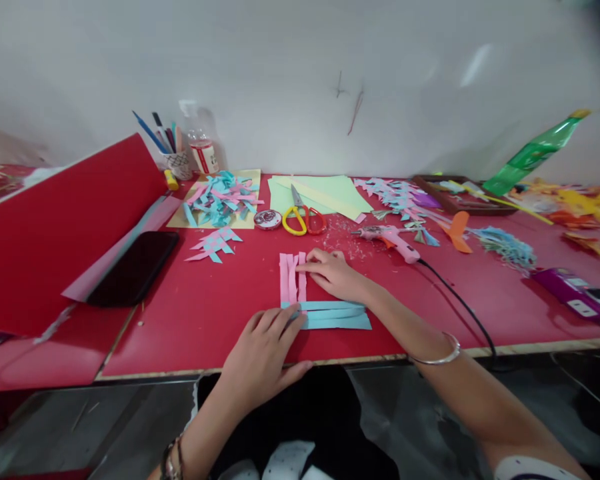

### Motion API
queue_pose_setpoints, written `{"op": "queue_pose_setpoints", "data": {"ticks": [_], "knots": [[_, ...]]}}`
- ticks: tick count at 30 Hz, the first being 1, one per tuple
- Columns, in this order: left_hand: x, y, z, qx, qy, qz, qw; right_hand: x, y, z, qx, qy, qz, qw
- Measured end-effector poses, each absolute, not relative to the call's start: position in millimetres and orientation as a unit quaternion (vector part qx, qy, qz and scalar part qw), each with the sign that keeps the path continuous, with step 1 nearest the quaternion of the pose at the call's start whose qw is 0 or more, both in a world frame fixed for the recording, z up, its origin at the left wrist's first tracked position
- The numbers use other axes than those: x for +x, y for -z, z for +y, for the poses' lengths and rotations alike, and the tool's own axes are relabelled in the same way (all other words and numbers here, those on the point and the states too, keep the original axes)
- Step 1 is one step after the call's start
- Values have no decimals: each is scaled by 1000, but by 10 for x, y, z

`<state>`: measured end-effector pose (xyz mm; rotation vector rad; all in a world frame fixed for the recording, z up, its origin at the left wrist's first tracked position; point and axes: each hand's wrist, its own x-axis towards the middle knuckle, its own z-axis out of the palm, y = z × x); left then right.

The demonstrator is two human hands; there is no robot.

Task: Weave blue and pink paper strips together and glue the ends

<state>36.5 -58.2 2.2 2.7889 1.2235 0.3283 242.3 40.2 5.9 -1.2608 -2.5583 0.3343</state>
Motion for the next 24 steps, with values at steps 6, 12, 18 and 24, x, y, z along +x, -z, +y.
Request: {"op": "queue_pose_setpoints", "data": {"ticks": [6,12,18,24], "knots": [[359,-34,-592,909,-103,401,39,2368,-4,477,-459,-126,-869,134],[344,-33,-591,910,-99,401,42,2331,-95,553,-489,-232,-823,173],[351,-36,-605,907,-102,407,43,2164,-14,688,-521,-194,-803,214],[347,-21,-611,907,-102,407,36,2142,19,815,-519,-175,-804,231]]}}
